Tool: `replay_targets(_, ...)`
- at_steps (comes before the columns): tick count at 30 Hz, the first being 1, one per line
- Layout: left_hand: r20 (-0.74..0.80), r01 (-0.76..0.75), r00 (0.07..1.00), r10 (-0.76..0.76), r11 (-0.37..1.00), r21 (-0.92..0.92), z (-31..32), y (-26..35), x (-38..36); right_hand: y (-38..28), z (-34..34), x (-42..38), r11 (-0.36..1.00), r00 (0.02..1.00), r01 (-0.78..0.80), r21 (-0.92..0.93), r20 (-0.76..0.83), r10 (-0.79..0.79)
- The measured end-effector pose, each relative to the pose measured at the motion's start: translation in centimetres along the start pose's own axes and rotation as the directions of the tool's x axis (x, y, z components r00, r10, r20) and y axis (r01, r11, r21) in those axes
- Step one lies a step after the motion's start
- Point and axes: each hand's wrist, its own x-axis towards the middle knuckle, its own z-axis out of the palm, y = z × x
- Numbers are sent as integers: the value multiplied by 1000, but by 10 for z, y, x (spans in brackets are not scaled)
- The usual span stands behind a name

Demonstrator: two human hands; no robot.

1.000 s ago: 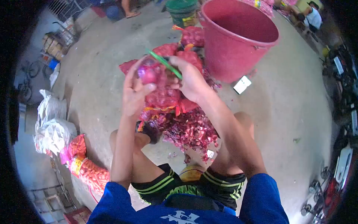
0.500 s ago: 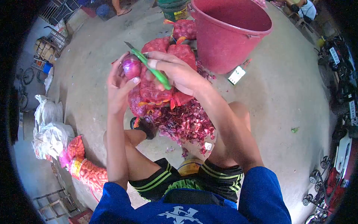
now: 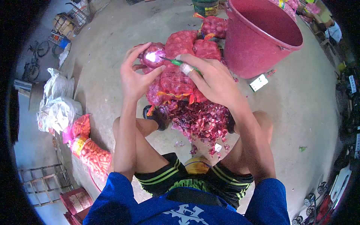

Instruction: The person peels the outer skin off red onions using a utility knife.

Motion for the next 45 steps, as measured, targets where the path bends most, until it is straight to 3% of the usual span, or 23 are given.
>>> replay_targets(5,-23,-55,998,57,996,75,-3,-2,0,-6,3,2,997,999,-45,-63,9,46)
replay_targets(9,2,-99,995,99,987,128,-4,-5,-1,-4,5,3,997,1000,25,-77,-13,-26)
replay_targets(11,48,35,998,-30,993,-114,-6,-2,-2,-3,5,3,998,1000,25,-64,-13,-26)
replay_targets(14,121,129,987,-103,963,-238,-12,4,-1,-2,2,4,998,999,23,-53,-30,-25)
replay_targets(24,199,152,977,-82,916,-370,-11,-6,-4,-3,-2,4,997,997,72,29,-25,-72)
replay_targets(26,219,275,961,-166,565,-778,-10,-19,-6,1,-6,5,998,998,59,38,-18,-58)
replay_targets(27,216,272,962,-165,569,-776,-12,-25,-7,8,-10,5,999,1000,17,46,25,-18)
replay_targets(29,260,308,950,-170,390,-868,-15,-21,-5,8,-15,5,998,998,-23,52,63,20)
replay_targets(32,293,339,936,-196,273,-900,-9,-23,-6,6,-13,8,992,999,-24,120,-37,29)
replay_targets(35,306,336,941,-143,298,-894,1,-18,-8,-10,-11,4,975,995,-101,196,36,96)
replay_targets(36,307,337,941,-144,294,-895,3,-17,-9,-3,-1,2,965,999,-37,258,-1,38)
replay_targets(45,313,346,938,-148,411,-843,6,-16,-6,-18,3,6,971,999,0,241,-44,11)
